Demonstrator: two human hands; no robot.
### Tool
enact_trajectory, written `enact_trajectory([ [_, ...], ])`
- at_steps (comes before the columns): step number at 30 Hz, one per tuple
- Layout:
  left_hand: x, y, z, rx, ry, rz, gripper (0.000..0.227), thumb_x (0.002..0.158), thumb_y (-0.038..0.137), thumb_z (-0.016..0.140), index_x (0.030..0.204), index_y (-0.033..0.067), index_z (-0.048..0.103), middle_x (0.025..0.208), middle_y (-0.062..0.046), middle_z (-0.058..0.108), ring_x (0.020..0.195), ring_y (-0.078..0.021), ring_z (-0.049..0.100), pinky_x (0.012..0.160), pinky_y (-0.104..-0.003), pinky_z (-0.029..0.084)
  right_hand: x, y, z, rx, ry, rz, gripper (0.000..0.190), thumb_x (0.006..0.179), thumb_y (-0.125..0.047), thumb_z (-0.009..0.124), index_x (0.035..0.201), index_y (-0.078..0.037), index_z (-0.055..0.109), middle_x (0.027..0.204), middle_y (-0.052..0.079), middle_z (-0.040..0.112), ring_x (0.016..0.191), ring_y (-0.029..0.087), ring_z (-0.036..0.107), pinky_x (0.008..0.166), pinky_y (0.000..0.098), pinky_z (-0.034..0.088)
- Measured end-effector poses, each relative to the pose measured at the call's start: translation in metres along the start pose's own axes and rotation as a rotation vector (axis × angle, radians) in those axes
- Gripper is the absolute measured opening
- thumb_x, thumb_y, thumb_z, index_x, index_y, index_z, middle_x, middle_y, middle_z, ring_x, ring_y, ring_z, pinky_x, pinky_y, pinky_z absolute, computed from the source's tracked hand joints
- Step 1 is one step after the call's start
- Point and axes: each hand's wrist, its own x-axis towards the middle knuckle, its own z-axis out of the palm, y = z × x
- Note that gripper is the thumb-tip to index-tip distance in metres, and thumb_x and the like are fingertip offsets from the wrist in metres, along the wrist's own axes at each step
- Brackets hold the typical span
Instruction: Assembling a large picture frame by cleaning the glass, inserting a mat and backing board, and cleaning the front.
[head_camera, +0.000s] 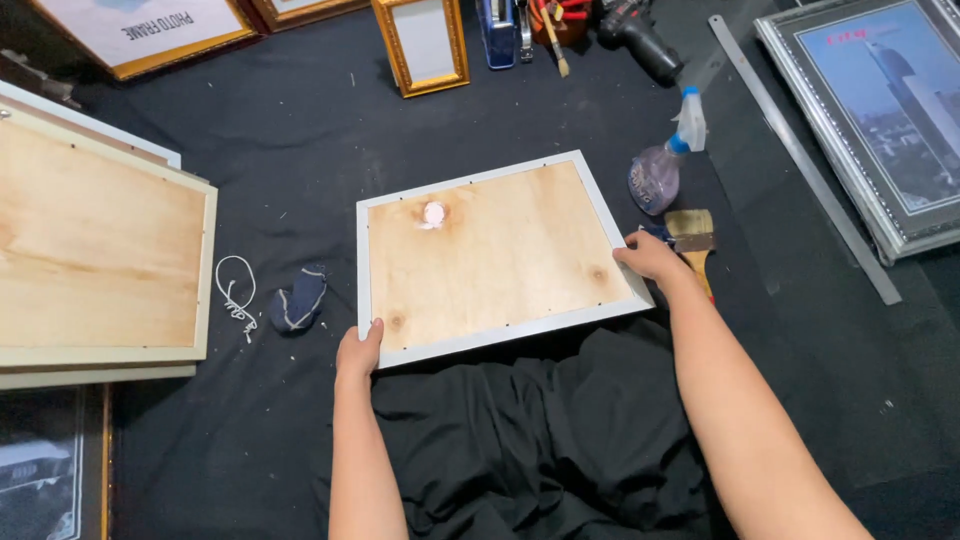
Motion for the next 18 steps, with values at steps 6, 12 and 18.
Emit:
enact_trajectory([
  [6,0.037,0.008,0.029,-0.019,0.029,-0.025,0.081,0.102,0.061,0.053,0.156,0.0011,0.043,0.155,-0.024,0.048,0.144,-0.0379,0.044,0.115,-0.053,0.040,0.004,0.030,-0.022,0.073,0.419,0.290,0.041,0.099,-0.057,0.048,0.118,-0.034,0.076,0.118,0.007,0.074,0.114,0.040,0.067,0.091,0.0550,0.055],
  [12,0.046,0.002,0.041,-0.043,0.020,-0.013,0.072,0.103,0.060,0.052,0.149,0.0043,0.050,0.150,-0.024,0.052,0.142,-0.0388,0.047,0.114,-0.053,0.042,-0.048,0.033,-0.044,0.055,0.203,0.719,0.073,0.101,-0.012,0.064,0.159,-0.004,0.021,0.156,0.025,0.024,0.146,0.051,0.022,0.108,0.0802,0.030],
  [18,0.054,-0.008,0.049,-0.034,-0.043,-0.035,0.076,0.101,0.062,0.051,0.153,0.0070,0.043,0.151,-0.026,0.050,0.140,-0.0418,0.048,0.111,-0.054,0.046,-0.021,0.054,-0.034,0.067,0.241,0.763,0.064,0.099,-0.004,0.066,0.151,0.002,0.029,0.151,0.028,0.035,0.141,0.054,0.028,0.110,0.0693,0.036],
])
